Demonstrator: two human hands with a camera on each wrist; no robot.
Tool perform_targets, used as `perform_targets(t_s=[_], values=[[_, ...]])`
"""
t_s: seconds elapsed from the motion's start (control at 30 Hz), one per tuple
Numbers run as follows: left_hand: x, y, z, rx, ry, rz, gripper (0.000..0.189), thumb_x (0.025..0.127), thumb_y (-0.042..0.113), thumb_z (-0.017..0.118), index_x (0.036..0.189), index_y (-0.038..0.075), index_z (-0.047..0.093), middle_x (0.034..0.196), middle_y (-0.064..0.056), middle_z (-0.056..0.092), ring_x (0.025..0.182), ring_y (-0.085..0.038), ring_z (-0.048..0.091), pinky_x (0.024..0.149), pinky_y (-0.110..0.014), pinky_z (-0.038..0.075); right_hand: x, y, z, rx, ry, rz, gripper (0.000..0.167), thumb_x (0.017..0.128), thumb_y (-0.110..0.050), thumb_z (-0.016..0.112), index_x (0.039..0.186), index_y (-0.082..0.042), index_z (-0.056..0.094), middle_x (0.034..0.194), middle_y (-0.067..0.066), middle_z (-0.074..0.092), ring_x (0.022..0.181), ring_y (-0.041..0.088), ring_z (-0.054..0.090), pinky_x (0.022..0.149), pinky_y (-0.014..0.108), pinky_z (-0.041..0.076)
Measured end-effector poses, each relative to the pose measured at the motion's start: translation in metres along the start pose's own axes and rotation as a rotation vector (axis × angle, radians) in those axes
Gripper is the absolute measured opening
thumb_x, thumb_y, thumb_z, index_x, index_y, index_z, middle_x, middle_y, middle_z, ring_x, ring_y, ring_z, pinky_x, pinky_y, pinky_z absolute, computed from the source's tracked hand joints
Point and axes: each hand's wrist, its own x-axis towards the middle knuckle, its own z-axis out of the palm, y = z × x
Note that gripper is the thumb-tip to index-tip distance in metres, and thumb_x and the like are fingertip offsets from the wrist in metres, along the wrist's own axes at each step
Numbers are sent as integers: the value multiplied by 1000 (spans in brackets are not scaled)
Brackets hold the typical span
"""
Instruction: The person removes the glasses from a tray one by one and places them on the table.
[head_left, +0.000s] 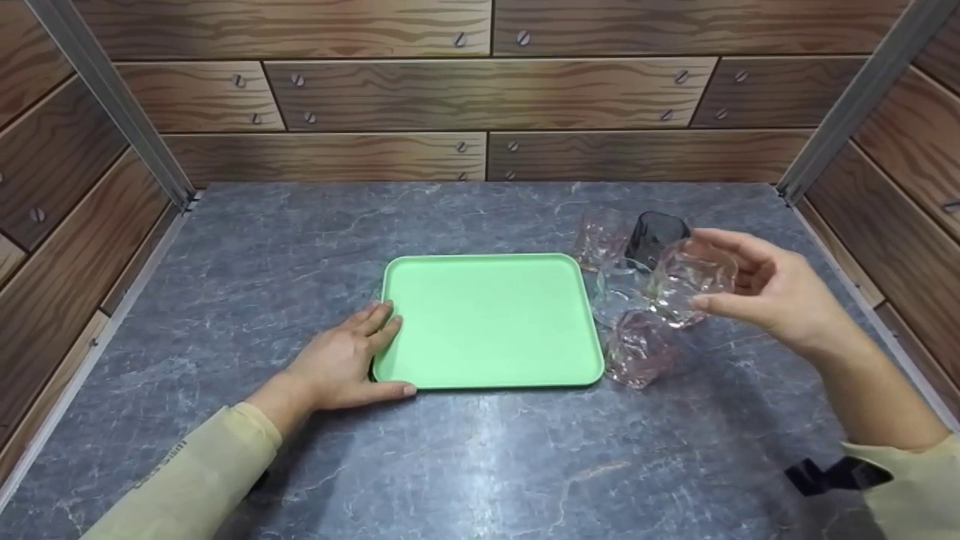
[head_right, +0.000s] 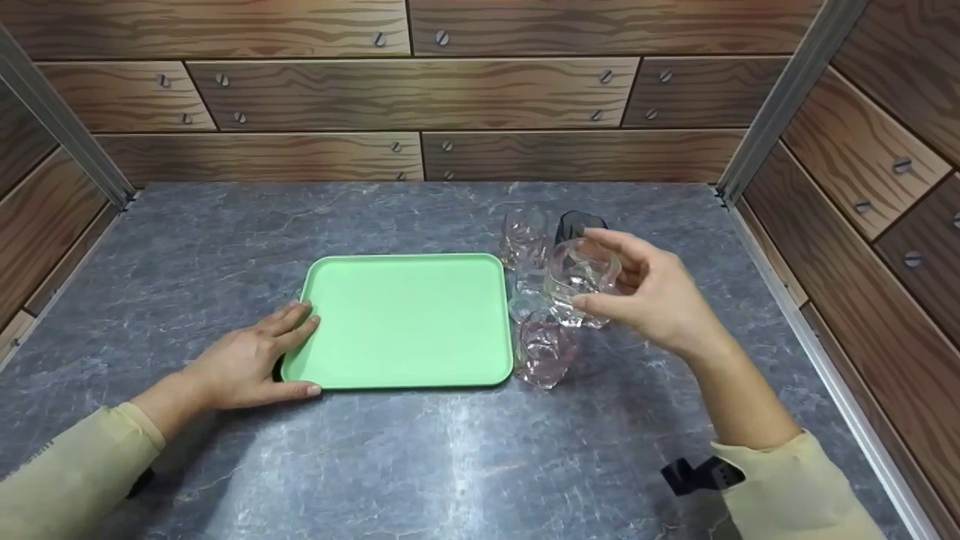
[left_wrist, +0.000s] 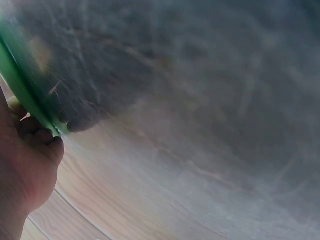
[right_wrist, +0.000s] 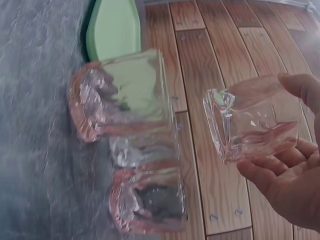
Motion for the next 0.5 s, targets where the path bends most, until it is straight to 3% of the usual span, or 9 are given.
perform_targets(t_s=[0.17,0.5], values=[[0,1,0,-9,-12,-12,115,89,89,52,164,4,37,172,-20,25,158,-39,25,118,-61,39,-3,11,-9,20,-42,-22,77,86,9,83,155,-6,53,138,2,70,104,18,70,72,24,58],[-1,0,-2,-8,-21,-13,115,89,89,50,165,4,36,172,-19,24,159,-38,22,120,-59,36,-7,37,-30,76,-142,-57,77,82,22,74,153,3,51,141,11,66,124,18,64,99,20,50]])
